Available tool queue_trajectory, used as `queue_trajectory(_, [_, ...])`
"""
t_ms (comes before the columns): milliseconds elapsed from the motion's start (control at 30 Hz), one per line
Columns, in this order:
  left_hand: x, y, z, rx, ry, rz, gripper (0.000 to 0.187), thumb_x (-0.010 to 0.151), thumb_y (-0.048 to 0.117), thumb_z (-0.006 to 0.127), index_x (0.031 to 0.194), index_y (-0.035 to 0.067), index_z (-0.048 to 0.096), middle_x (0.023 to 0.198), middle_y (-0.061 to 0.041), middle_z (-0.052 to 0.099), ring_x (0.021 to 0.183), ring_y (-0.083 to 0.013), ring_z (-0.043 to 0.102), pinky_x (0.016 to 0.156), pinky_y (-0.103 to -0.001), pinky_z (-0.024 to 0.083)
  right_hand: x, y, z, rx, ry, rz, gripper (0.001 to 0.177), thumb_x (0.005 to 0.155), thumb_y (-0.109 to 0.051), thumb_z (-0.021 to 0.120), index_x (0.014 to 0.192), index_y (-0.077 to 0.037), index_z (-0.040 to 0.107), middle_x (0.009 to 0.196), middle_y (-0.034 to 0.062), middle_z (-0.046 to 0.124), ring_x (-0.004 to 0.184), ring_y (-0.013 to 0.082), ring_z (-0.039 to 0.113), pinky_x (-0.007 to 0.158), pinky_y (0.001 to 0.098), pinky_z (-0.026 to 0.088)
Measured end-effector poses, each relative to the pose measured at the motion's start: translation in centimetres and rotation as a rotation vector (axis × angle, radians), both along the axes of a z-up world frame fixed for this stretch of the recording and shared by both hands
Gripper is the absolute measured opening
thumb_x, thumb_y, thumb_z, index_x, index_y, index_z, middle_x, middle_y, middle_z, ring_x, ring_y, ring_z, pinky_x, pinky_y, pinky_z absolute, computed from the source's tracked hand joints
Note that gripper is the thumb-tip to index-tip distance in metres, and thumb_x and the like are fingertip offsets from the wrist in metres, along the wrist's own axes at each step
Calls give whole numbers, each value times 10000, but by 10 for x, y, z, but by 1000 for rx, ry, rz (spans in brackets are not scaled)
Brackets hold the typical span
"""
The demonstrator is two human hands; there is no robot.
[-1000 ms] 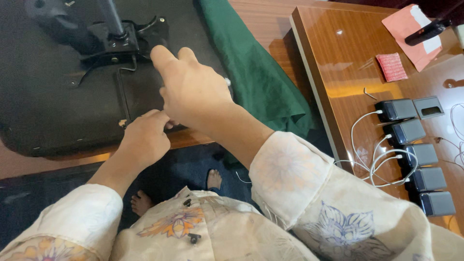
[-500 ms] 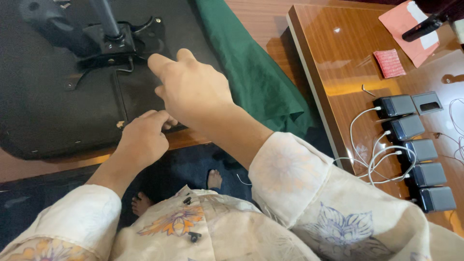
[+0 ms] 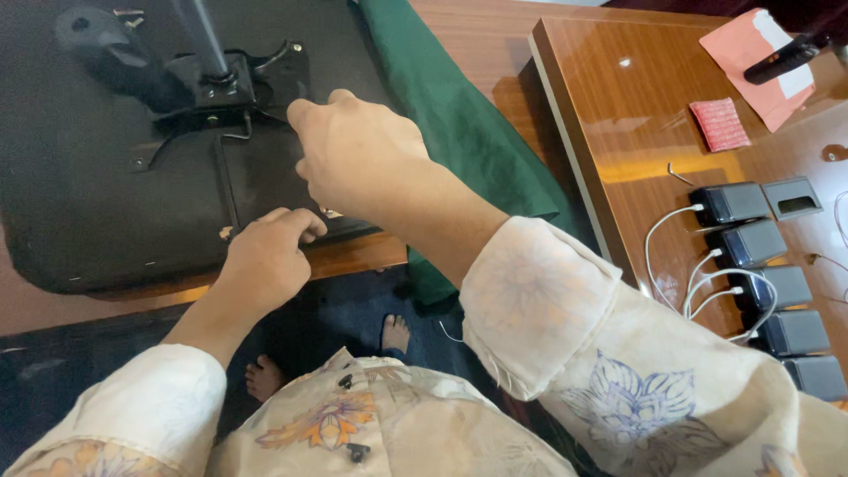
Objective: The person uses an Allen key to tighten screws on the underside of an overturned chair base. They work on multiple screw locations around the base, holding the chair steady with one hand while turning the tool with the other.
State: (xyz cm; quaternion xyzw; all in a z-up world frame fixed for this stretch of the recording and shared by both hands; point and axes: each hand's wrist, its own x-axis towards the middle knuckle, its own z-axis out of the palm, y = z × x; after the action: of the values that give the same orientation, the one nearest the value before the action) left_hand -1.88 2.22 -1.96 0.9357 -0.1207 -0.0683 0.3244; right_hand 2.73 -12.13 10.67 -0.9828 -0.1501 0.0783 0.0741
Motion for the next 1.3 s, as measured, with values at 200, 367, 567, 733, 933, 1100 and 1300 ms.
queue_trajectory(200, [1, -3, -2, -6, -67, -1, 413, 731, -96, 553, 1063, 91, 713, 1044, -118, 732, 1027, -323, 677, 889, -439, 523, 4, -10, 10, 149, 43, 74, 560, 737, -37, 730, 1244, -150, 520, 1222, 207, 535, 1024, 465, 665, 808, 505, 568])
queue_trajectory(367, [-2, -5, -3, -8, -45, 53, 428, 738, -111, 529, 1071, 83, 716, 1054, -118, 729, 1019, -317, 679, 906, -433, 520, 11, -10, 7, 151, 21, 152, 481, 750, -27, 720, 1181, -135, 538, 1182, 191, 563, 1031, 448, 673, 794, 505, 574])
queue_trajectory(567, [-3, -10, -3, 63, 23, 129, 416, 769, -109, 533, 1089, 88, 712, 1102, -111, 715, 1102, -307, 642, 956, -439, 491, 19, -11, -1, 120, -43, 198, 380, 868, -186, 711, 1216, -170, 559, 1147, 190, 594, 1009, 428, 688, 794, 515, 575])
queue_trajectory(733, [-6, -17, -8, 81, -47, 193, 391, 776, -92, 563, 1089, 91, 709, 1106, -114, 705, 1116, -329, 621, 965, -450, 481, 28, -17, -6, 110, -47, 232, 427, 882, -241, 710, 1266, -169, 539, 1159, 218, 594, 1006, 439, 681, 795, 515, 577])
queue_trajectory(933, [-18, -30, -12, 77, -239, 275, 398, 770, -111, 575, 1090, 86, 706, 1081, -112, 704, 1099, -349, 620, 988, -464, 472, 39, -28, -16, 189, -124, 335, 430, 842, -151, 721, 1231, -153, 540, 1171, 236, 578, 984, 457, 680, 790, 508, 575])
queue_trajectory(1100, [-23, -36, -11, 87, -288, 331, 398, 769, -121, 570, 1076, 93, 708, 1082, -105, 708, 1104, -360, 612, 981, -476, 463, 43, -34, -23, 242, -122, 461, 497, 707, -34, 752, 1146, -153, 552, 1154, 204, 578, 980, 445, 670, 772, 483, 573])
queue_trajectory(1300, [-25, -39, -10, 123, -277, 348, 415, 769, -132, 565, 1083, 99, 710, 1117, -103, 703, 1132, -358, 603, 1015, -468, 456, 34, -31, -24, 221, -173, 378, 346, 833, -158, 753, 1135, -173, 584, 1160, 174, 591, 1007, 407, 682, 781, 497, 568])
